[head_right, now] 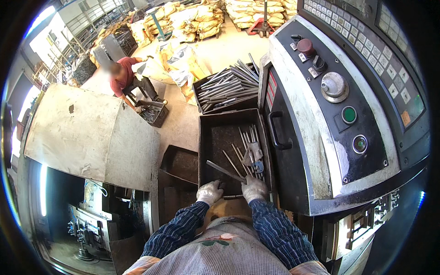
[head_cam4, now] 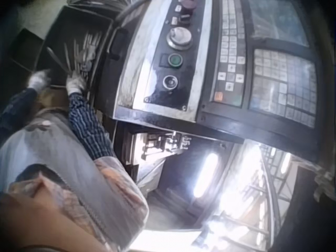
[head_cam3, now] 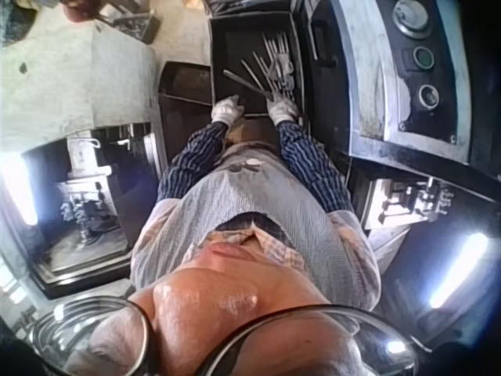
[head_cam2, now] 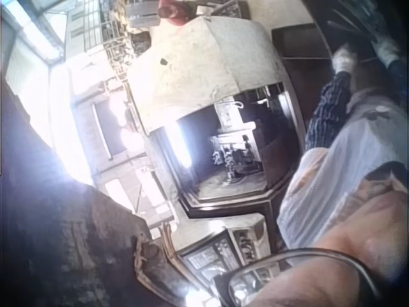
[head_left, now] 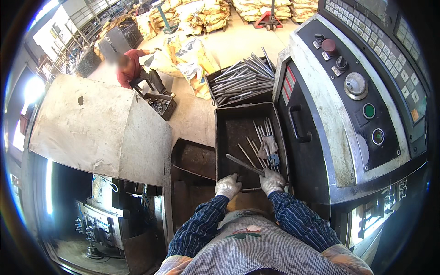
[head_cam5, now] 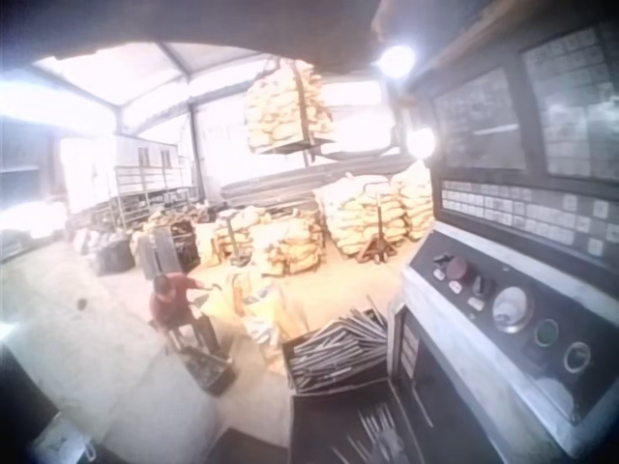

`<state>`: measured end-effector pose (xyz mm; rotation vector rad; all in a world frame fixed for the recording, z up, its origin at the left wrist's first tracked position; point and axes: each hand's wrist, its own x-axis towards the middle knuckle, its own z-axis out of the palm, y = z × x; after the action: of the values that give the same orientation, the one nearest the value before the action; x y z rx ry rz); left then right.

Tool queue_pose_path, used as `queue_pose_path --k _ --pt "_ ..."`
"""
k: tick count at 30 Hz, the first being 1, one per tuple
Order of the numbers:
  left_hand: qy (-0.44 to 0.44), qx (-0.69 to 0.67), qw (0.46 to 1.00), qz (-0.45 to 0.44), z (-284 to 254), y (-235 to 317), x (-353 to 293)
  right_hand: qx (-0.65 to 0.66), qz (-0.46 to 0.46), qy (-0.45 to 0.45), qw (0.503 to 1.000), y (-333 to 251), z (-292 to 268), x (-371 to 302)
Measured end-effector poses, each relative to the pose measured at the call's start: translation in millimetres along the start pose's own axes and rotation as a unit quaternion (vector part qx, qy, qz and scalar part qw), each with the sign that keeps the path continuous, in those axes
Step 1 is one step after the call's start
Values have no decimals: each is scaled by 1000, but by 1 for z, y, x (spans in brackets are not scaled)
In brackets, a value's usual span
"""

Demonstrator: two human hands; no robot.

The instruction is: The person operates a CNC lathe, repeatedly loading metal rods into the chuck, starting the machine, and removing finished parts. They place the finished rods into a nearby bin while another worker is present in the background.

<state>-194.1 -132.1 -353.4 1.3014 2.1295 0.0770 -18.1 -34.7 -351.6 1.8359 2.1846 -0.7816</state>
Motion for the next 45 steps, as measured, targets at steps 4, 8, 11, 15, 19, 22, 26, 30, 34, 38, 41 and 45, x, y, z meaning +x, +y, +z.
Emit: queue_pose_path --k 4,8,11,15,19,22,26,30,34,38,41,45 --pt "8 -2 1000 -3 -1 1 0 -9 0 -25 1000 -3 -7 -2" --pt "-1 -3 1000 -10 -6 5 -2 -5 -1 -29 1000 -3 -11 -4" --pt "0 7 1000 -5 -2 2 -1 -8 -1 -23 1000 -4 -11 -6" --pt "3 2 1000 -4 -3 2 -2 -13 -6 -21 1000 -5 -12 -8" --pt "24 2 1000 -2 -1 0 -1 -5 -17 -3 1000 -2 -6 -5" --pt "32 -2 999 -2 3 -1 0 35 -21 21 999 5 1 -3" --pt "63 1 998 -7 9 -2 1 91 -27 68 993 7 9 -2" --pt "79 -4 997 -11 10 -3 1 202 -75 92 972 17 9 -2" --pt "97 5 995 -3 8 -1 -2 340 -111 43 933 18 0 -14" --pt "83 8 996 -12 8 0 -5 511 -120 -87 847 -3 -62 -89" --pt "91 5 996 -6 11 -3 -2 557 -137 -161 803 9 -98 -140" --pt "86 1 996 -9 7 4 -6 599 -193 -149 763 40 -118 -187"
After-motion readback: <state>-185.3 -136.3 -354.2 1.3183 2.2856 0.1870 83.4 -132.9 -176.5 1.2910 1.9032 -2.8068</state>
